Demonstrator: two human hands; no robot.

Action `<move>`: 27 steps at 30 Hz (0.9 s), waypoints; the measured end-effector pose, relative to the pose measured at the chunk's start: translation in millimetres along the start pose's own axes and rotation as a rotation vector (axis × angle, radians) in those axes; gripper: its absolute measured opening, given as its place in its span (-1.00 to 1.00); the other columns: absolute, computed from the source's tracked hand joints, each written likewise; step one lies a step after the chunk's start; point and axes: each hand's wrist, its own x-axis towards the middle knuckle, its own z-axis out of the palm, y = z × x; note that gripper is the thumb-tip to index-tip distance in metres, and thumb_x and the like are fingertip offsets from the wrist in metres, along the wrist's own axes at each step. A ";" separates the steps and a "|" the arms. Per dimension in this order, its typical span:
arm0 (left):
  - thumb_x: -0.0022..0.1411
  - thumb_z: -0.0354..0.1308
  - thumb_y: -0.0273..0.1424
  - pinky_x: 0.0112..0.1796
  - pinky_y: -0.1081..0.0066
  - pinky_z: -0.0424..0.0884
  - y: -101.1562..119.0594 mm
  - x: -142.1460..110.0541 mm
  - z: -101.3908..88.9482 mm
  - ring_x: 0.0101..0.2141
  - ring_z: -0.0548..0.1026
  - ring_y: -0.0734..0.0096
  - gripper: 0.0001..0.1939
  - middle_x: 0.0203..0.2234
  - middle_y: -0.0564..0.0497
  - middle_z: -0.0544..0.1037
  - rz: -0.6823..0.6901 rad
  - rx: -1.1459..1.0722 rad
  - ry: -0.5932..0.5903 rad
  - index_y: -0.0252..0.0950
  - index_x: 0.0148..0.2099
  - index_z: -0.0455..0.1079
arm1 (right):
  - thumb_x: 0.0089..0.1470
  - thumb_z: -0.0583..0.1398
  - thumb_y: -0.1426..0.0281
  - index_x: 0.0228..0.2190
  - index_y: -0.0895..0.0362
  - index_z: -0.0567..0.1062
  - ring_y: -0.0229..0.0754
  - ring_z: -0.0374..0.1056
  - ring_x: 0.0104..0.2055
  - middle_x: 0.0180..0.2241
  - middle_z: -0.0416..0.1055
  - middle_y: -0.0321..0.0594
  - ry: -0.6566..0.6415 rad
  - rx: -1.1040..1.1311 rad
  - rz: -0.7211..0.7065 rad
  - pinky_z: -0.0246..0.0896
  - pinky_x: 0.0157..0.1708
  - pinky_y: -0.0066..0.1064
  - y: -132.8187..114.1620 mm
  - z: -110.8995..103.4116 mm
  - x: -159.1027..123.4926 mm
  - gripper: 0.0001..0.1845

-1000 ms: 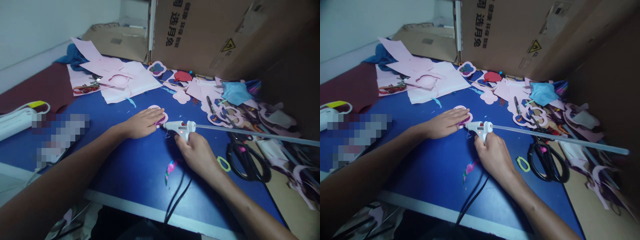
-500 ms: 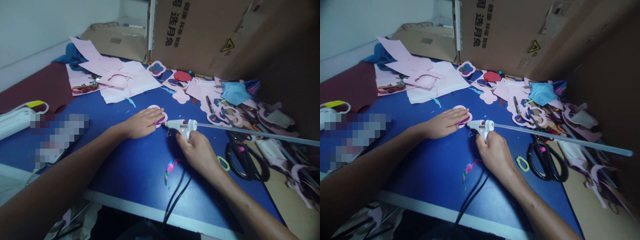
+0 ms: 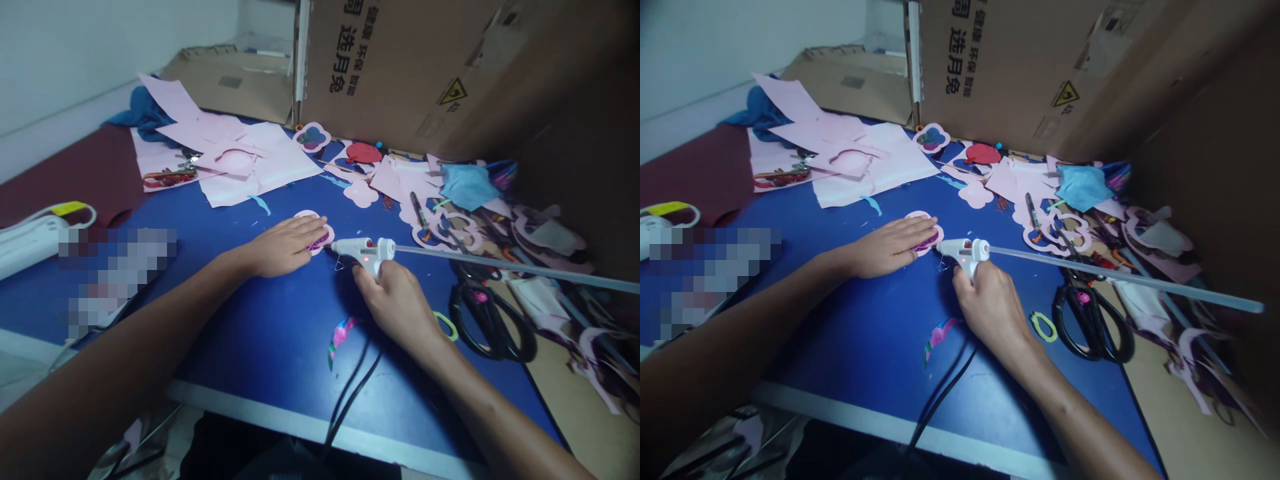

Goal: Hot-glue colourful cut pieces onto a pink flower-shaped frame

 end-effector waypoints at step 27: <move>0.66 -0.33 -0.13 0.54 0.20 -0.21 0.2 4.0 2.0 0.60 -0.07 0.32 -0.33 0.63 0.01 0.00 -0.078 -0.135 0.021 -0.20 0.64 0.11 | 0.13 0.52 0.19 -0.13 0.08 0.67 -0.02 0.64 0.07 0.00 0.68 -0.09 -0.239 1.284 0.575 0.60 0.05 -0.29 37.8 -33.8 -41.8 -0.65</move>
